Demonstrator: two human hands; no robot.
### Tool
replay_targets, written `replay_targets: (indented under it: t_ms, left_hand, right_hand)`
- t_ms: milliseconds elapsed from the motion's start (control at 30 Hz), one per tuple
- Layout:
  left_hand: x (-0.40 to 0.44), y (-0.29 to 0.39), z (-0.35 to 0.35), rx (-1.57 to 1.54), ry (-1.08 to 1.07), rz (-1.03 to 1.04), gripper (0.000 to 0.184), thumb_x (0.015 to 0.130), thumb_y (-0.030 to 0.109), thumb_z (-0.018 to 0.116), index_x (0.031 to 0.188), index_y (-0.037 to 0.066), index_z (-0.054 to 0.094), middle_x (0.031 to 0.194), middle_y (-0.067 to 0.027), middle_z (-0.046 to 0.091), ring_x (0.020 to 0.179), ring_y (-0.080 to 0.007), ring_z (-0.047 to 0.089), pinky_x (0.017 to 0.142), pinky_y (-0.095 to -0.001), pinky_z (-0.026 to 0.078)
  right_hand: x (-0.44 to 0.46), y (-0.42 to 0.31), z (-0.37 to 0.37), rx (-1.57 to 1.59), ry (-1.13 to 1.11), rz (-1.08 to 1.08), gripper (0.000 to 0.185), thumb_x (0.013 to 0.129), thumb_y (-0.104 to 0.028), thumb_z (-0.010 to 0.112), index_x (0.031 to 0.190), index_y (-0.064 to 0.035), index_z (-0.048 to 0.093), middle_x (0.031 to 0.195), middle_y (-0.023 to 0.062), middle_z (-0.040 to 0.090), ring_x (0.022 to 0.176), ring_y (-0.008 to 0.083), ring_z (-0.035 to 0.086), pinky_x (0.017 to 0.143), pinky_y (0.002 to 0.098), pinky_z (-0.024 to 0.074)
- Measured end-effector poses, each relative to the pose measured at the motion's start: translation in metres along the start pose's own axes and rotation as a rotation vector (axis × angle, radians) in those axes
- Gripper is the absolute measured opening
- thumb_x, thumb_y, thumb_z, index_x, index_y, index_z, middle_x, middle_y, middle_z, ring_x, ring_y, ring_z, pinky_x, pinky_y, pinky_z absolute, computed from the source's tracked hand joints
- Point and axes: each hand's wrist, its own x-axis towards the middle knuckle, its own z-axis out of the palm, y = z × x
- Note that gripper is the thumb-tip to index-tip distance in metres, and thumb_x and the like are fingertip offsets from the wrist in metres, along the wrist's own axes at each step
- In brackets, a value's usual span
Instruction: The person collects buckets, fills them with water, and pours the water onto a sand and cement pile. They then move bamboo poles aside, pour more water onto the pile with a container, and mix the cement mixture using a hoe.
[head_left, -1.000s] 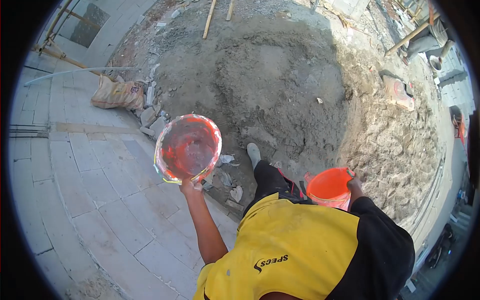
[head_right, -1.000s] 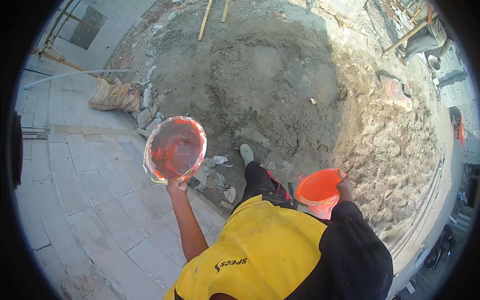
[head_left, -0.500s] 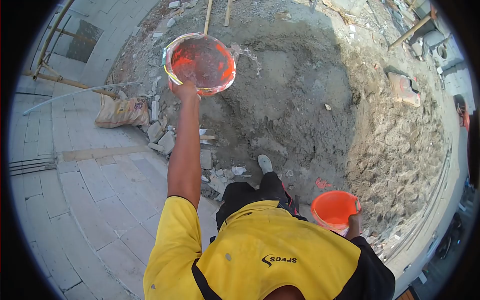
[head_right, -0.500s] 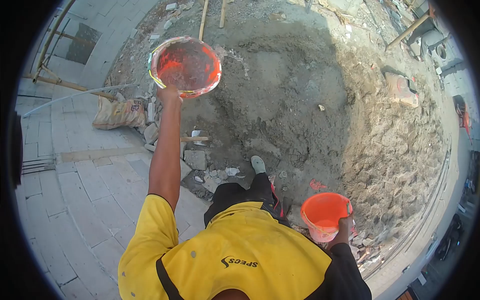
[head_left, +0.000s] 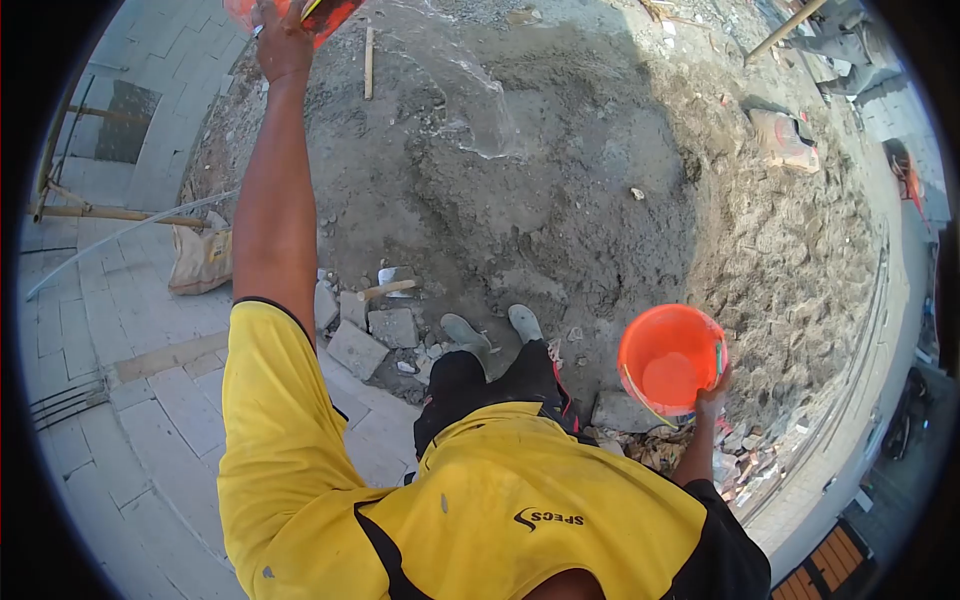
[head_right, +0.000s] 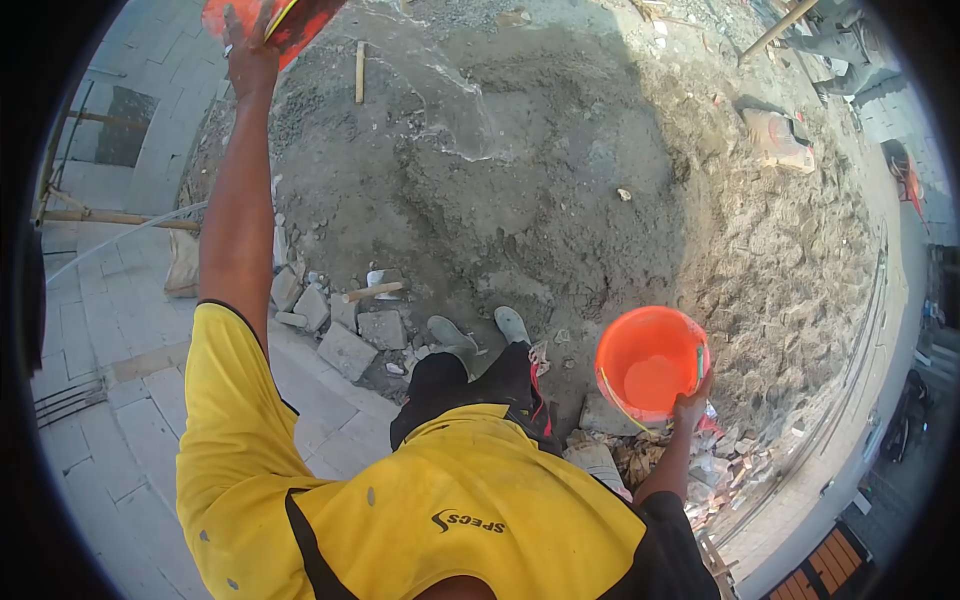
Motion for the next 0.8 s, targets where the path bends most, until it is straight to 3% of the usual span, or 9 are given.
replay_targets:
  t_ms: [100,200,233,267,333,500,600,667,800]
  left_hand:
    - [0.027,-0.004,-0.034,0.24,0.103,0.163,0.05,0.08,0.01,0.071,0.129,0.019,0.061,0.147,-0.0228,0.041,0.137,-0.0381,0.038,0.107,-0.0477,0.037]
    - [0.022,-0.025,-0.065,0.485,0.025,0.088,0.049,0.08,0.005,0.067,0.126,0.021,0.063,0.149,-0.0224,0.038,0.138,-0.0377,0.036,0.105,-0.0456,0.038]
    - [0.016,-0.057,-0.069,0.628,0.204,0.3,0.043,0.08,0.003,0.064,0.123,0.011,0.064,0.13,-0.0266,0.056,0.121,-0.04,0.054,0.093,-0.044,0.047]
    - [0.002,-0.076,-0.08,0.641,0.202,0.287,0.043,0.08,0.003,0.064,0.123,0.011,0.064,0.13,-0.0266,0.056,0.121,-0.04,0.054,0.093,-0.044,0.047]
    - [-0.045,-0.114,-0.113,0.547,0.043,0.163,0.09,0.073,0.0,0.062,0.146,0.044,0.034,0.152,-0.026,0.027,0.134,-0.0456,0.039,0.085,-0.0452,0.054]
    - [-0.239,-0.188,-0.194,0.141,0.038,-0.53,0.077,0.073,-0.01,0.047,0.143,0.022,0.047,0.149,-0.0302,0.032,0.137,-0.0457,0.034,0.108,-0.0456,0.038]
    - [-0.42,-0.251,-0.251,-0.055,0.053,-1.313,0.056,0.071,-0.007,0.048,0.127,-0.004,0.057,0.114,-0.019,0.066,0.095,-0.0341,0.066,0.087,-0.0392,0.051]
    - [-0.536,-0.245,-0.284,-0.22,0.332,-1.625,0.058,0.071,-0.008,0.048,0.129,-0.004,0.053,0.106,-0.0108,0.064,0.085,-0.0236,0.062,0.078,-0.0339,0.051]
    - [-0.659,-0.195,-0.332,-0.428,0.715,-1.82,0.053,0.083,0.004,0.059,0.135,0.001,0.049,0.124,-0.0146,0.058,0.109,-0.0284,0.059,0.098,-0.0413,0.048]
  right_hand:
    - [-0.009,-0.062,-0.022,-0.168,-0.37,0.359,0.099,0.068,-0.001,0.054,0.155,-0.0215,0.013,0.111,0.0295,0.063,0.092,0.0478,0.062,0.076,0.0535,0.0492]
    - [-0.03,-0.08,-0.015,-0.44,-0.504,0.311,0.096,0.069,0.003,0.051,0.154,-0.0194,0.014,0.11,0.0251,0.063,0.087,0.0439,0.063,0.074,0.0522,0.0509]
    - [-0.039,-0.094,-0.012,-0.559,-0.521,0.314,0.095,0.073,0.001,0.056,0.154,-0.0217,0.012,0.102,0.0244,0.064,0.09,0.0406,0.065,0.076,0.0508,0.0519]
    - [-0.05,-0.101,-0.01,-0.567,-0.519,0.298,0.095,0.073,0.001,0.056,0.154,-0.0217,0.012,0.102,0.0244,0.064,0.09,0.0406,0.065,0.076,0.0508,0.0519]
    - [-0.065,-0.116,0.001,-0.574,-0.56,0.198,0.097,0.074,0.0,0.059,0.154,-0.0241,0.01,0.102,0.025,0.065,0.092,0.0394,0.065,0.075,0.0491,0.0526]
    - [-0.052,-0.235,0.026,-0.611,-0.757,0.318,0.098,0.074,-0.001,0.062,0.154,-0.0196,0.009,0.107,0.0239,0.065,0.098,0.0399,0.065,0.08,0.0497,0.0519]
    - [-0.037,-0.282,0.065,-0.521,-0.729,0.231,0.098,0.074,-0.001,0.062,0.154,-0.0186,0.009,0.107,0.0238,0.065,0.098,0.0402,0.065,0.08,0.0499,0.0517]
    - [-0.021,-0.319,0.098,-0.446,-0.691,0.189,0.097,0.074,-0.001,0.062,0.154,-0.018,0.009,0.107,0.0237,0.065,0.099,0.0404,0.064,0.081,0.0501,0.0515]
    - [0.013,-0.396,0.188,-0.261,-0.569,0.17,0.097,0.073,-0.001,0.062,0.153,-0.0168,0.01,0.108,0.0235,0.065,0.099,0.0407,0.064,0.082,0.0504,0.0513]
